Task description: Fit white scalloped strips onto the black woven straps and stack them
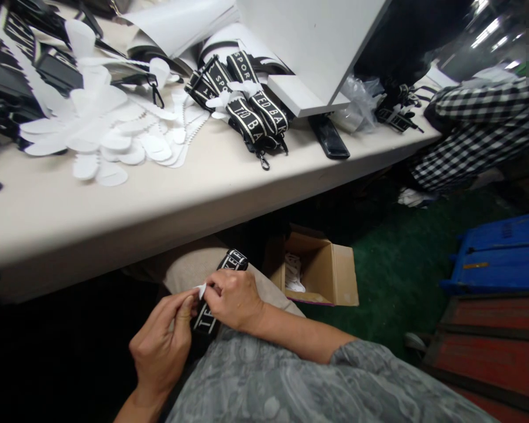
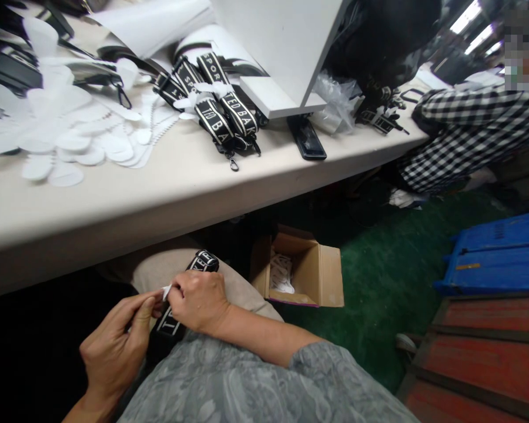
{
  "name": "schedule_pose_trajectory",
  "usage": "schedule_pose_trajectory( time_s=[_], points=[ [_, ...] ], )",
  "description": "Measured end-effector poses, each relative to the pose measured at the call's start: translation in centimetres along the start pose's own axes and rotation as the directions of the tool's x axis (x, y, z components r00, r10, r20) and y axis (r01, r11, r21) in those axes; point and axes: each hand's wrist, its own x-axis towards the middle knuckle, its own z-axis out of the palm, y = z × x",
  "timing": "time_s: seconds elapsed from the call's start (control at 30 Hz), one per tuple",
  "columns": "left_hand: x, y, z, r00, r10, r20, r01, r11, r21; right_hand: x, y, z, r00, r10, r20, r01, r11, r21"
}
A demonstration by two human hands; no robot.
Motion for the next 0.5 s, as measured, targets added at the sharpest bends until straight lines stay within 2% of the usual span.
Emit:
schedule_pose_trajectory(
  time_s=[0.07, 0.1, 0.17, 0.23, 0.3, 0.4, 0.5],
  points=[
    [0.4, -0.5, -0.1, 0.986, -0.161, 0.043, 0.164, 0.983, -0.084, -0.1, 0.0, 0.0, 1.000, -0.017, -0.002, 0.017, 1.000, -0.006],
    [0.7, -0.8, -0.2, 0.975, -0.206, 0.078, 0.214, 0.970, -0.117, -0.2, 0.0, 0.0, 1.000, -0.023, -0.001, 0.023, 1.000, 0.000],
    [1.4, -1.5, -0.4, 0.963, -0.210, 0.171, 0.239, 0.956, -0.171, -0.3, 0.0, 0.0, 1.000, -0.027, 0.000, 0.027, 0.999, 0.034],
    [2.3, -2.0, -0.7, 0.959, -0.151, 0.240, 0.198, 0.963, -0.183, -0.5, 0.0, -0.1, 1.000, -0.020, -0.014, 0.021, 0.995, 0.101],
    [3.0, -2.1, -0.8, 0.966, -0.086, 0.243, 0.124, 0.982, -0.143, -0.9, 0.0, -0.3, 0.998, 0.003, -0.064, 0.010, 0.977, 0.213],
    [3.0, -1.4, -0.6, 0.988, -0.013, 0.154, 0.019, 0.999, -0.034, -2.1, -0.1, -0.9, 0.986, 0.032, -0.163, 0.020, 0.951, 0.308],
    [2.0, -0.1, 0.1, 0.998, -0.006, 0.059, 0.004, 1.000, 0.028, -3.3, -0.3, -1.5, 0.991, 0.052, -0.124, -0.011, 0.950, 0.311]
  ],
)
